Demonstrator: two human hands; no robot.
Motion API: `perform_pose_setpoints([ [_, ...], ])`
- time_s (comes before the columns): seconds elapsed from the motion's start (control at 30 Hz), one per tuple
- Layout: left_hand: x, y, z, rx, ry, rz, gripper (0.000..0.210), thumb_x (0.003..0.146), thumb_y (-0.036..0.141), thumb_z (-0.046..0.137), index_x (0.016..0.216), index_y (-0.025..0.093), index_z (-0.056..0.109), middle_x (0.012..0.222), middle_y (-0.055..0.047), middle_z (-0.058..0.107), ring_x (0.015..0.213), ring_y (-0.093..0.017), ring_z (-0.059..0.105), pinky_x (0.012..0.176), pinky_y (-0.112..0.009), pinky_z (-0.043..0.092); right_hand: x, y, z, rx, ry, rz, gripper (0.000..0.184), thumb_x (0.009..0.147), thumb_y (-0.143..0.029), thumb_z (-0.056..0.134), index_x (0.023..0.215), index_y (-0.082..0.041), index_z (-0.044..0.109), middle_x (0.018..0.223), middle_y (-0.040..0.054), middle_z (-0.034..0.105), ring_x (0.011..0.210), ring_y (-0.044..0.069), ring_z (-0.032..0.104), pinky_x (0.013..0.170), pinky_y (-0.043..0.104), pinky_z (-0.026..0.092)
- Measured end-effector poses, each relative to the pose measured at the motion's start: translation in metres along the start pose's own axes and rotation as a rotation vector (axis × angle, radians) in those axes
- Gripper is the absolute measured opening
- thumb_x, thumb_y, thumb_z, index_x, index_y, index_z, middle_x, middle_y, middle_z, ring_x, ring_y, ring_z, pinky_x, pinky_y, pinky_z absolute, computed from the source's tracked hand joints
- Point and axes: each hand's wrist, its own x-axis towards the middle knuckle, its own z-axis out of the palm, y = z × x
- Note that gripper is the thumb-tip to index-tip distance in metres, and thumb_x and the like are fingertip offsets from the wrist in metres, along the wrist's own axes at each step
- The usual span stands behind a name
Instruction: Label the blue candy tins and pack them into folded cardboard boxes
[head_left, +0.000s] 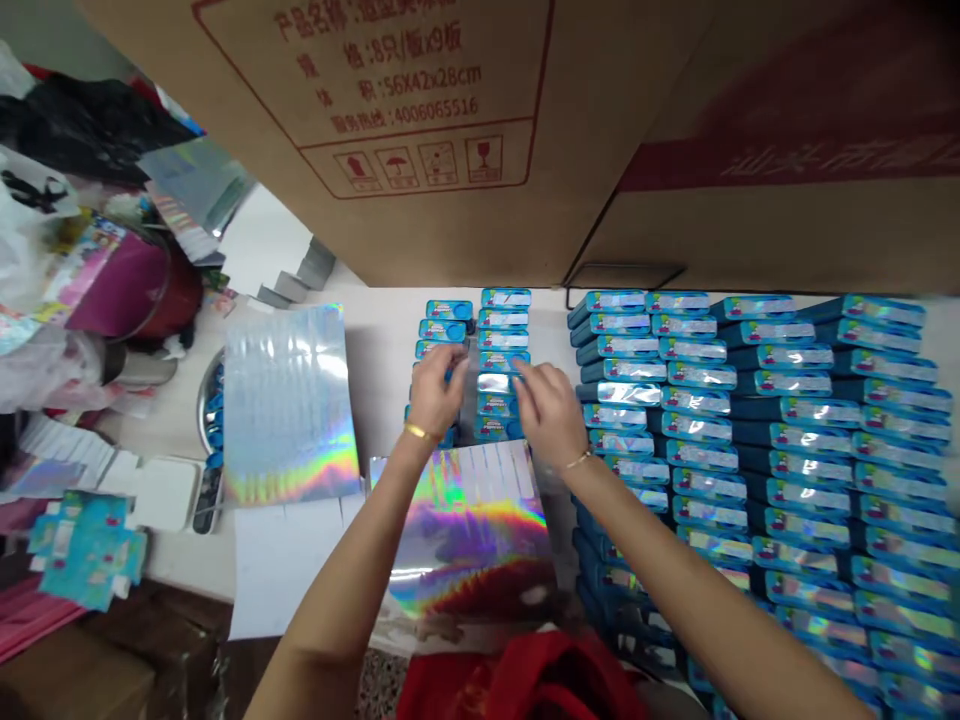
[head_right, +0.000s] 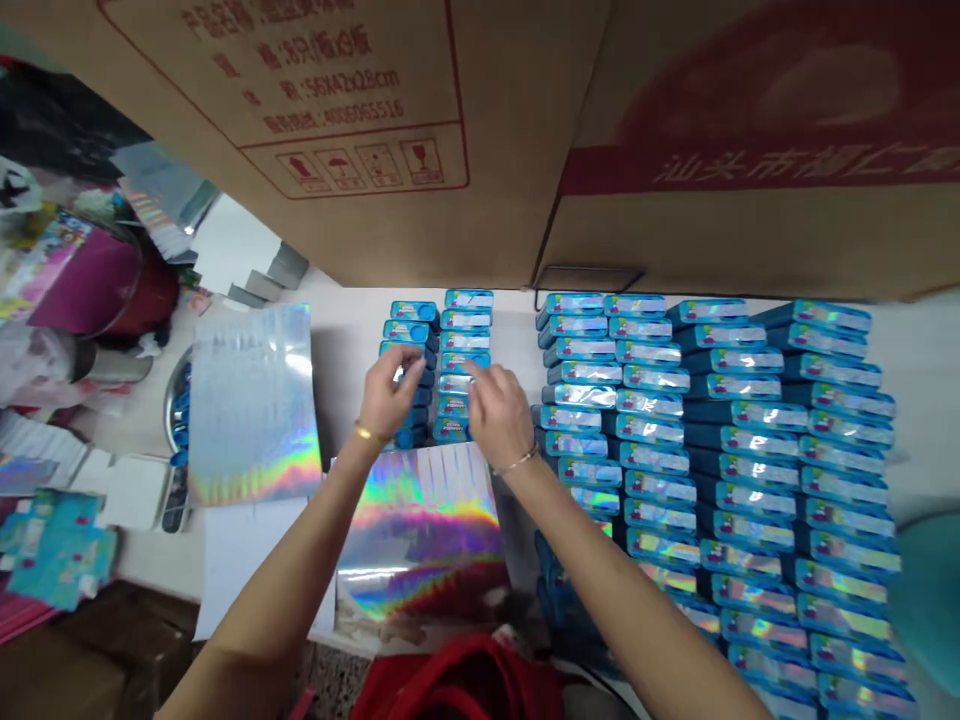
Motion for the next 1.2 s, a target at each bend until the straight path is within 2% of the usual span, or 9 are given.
perform_pose_setpoints([
  [0.07, -0.037, -0.007, -0.027, 0.055, -0.098, 0.106, 0.019, 0.093, 0.027, 0.042, 0.096, 0.020, 0.060, 0.092, -0.006, 0.063, 0.090, -0.019, 0.058, 0.082, -0.033, 0.044, -0.024, -0.027, 0.001, 0.006, -0.129, -0.114, 0.033, 0.096, -0.026, 0.036, 0.120, -0.018, 0.056, 0.090, 0.0098, 0.058, 0.088, 0.025, 0.051, 0.078, 0.037, 0.040],
  [0.13, -0.072, -0.013, -0.043, 0.161, -0.205, 0.167, 0.021, 0.093, 0.027, 0.043, 0.099, 0.021, 0.062, 0.092, -0.006, 0.063, 0.090, -0.020, 0.056, 0.080, -0.034, 0.043, -0.047, -0.045, 0.011, -0.019, -0.217, -0.155, 0.029, 0.096, -0.026, 0.036, 0.113, -0.018, 0.058, 0.091, 0.0094, 0.059, 0.088, 0.024, 0.051, 0.075, 0.036, 0.038],
  [0.2, -0.097, -0.019, -0.045, 0.271, -0.275, 0.204, 0.023, 0.092, 0.026, 0.045, 0.105, 0.022, 0.062, 0.096, -0.008, 0.061, 0.090, -0.021, 0.054, 0.077, -0.035, 0.043, -0.064, -0.052, 0.025, -0.055, -0.249, -0.131, 0.026, 0.096, -0.024, 0.035, 0.106, -0.018, 0.059, 0.091, 0.0092, 0.060, 0.088, 0.024, 0.051, 0.075, 0.035, 0.036],
  [0.3, -0.116, -0.025, -0.032, 0.402, -0.265, 0.223, 0.024, 0.091, 0.023, 0.046, 0.108, 0.024, 0.063, 0.101, -0.009, 0.060, 0.089, -0.022, 0.053, 0.072, -0.035, 0.041, -0.075, -0.049, 0.041, -0.093, -0.254, -0.102, 0.024, 0.097, -0.022, 0.034, 0.095, -0.019, 0.058, 0.089, 0.0085, 0.060, 0.087, 0.023, 0.049, 0.075, 0.035, 0.035],
  [0.43, -0.122, -0.026, -0.017, 0.478, -0.228, 0.239, 0.024, 0.090, 0.018, 0.047, 0.103, 0.025, 0.065, 0.102, -0.008, 0.061, 0.090, -0.022, 0.052, 0.070, -0.035, 0.038, -0.075, -0.044, 0.045, -0.102, -0.231, -0.095, 0.023, 0.097, -0.025, 0.035, 0.093, -0.019, 0.057, 0.090, 0.0085, 0.059, 0.088, 0.023, 0.049, 0.075, 0.035, 0.034],
  [0.77, -0.147, -0.019, -0.012, 0.466, -0.179, 0.251, 0.020, 0.091, 0.018, 0.044, 0.099, 0.022, 0.063, 0.109, -0.009, 0.064, 0.095, -0.023, 0.054, 0.074, -0.036, 0.037, -0.076, -0.045, 0.048, -0.098, -0.200, -0.071, 0.025, 0.097, -0.026, 0.034, 0.090, -0.018, 0.056, 0.090, 0.0090, 0.059, 0.088, 0.024, 0.048, 0.076, 0.035, 0.034],
  [0.93, -0.151, -0.012, -0.011, 0.331, -0.143, 0.120, 0.016, 0.092, 0.026, 0.045, 0.091, 0.019, 0.058, 0.099, -0.009, 0.063, 0.090, -0.022, 0.053, 0.075, -0.036, 0.037, -0.076, -0.045, 0.045, -0.059, -0.206, -0.068, 0.025, 0.096, -0.025, 0.035, 0.100, -0.016, 0.057, 0.096, 0.0109, 0.061, 0.092, 0.025, 0.049, 0.079, 0.036, 0.036],
  [1.1, -0.138, 0.013, -0.037, 0.078, -0.158, 0.044, 0.015, 0.091, 0.026, 0.047, 0.080, 0.019, 0.053, 0.087, -0.006, 0.061, 0.085, -0.020, 0.054, 0.076, -0.034, 0.038, -0.075, -0.043, 0.045, 0.029, -0.210, -0.044, 0.032, 0.094, -0.020, 0.031, 0.113, -0.013, 0.055, 0.102, 0.0141, 0.061, 0.099, 0.026, 0.050, 0.084, 0.039, 0.038],
  [1.2, -0.129, 0.036, -0.061, -0.176, -0.062, -0.092, 0.015, 0.089, 0.029, 0.052, 0.077, 0.020, 0.053, 0.077, -0.002, 0.059, 0.074, -0.015, 0.053, 0.071, -0.029, 0.040, -0.074, -0.042, 0.042, 0.188, -0.176, -0.017, 0.034, 0.095, -0.024, 0.029, 0.111, -0.013, 0.056, 0.102, 0.0149, 0.061, 0.099, 0.026, 0.051, 0.085, 0.041, 0.039],
])
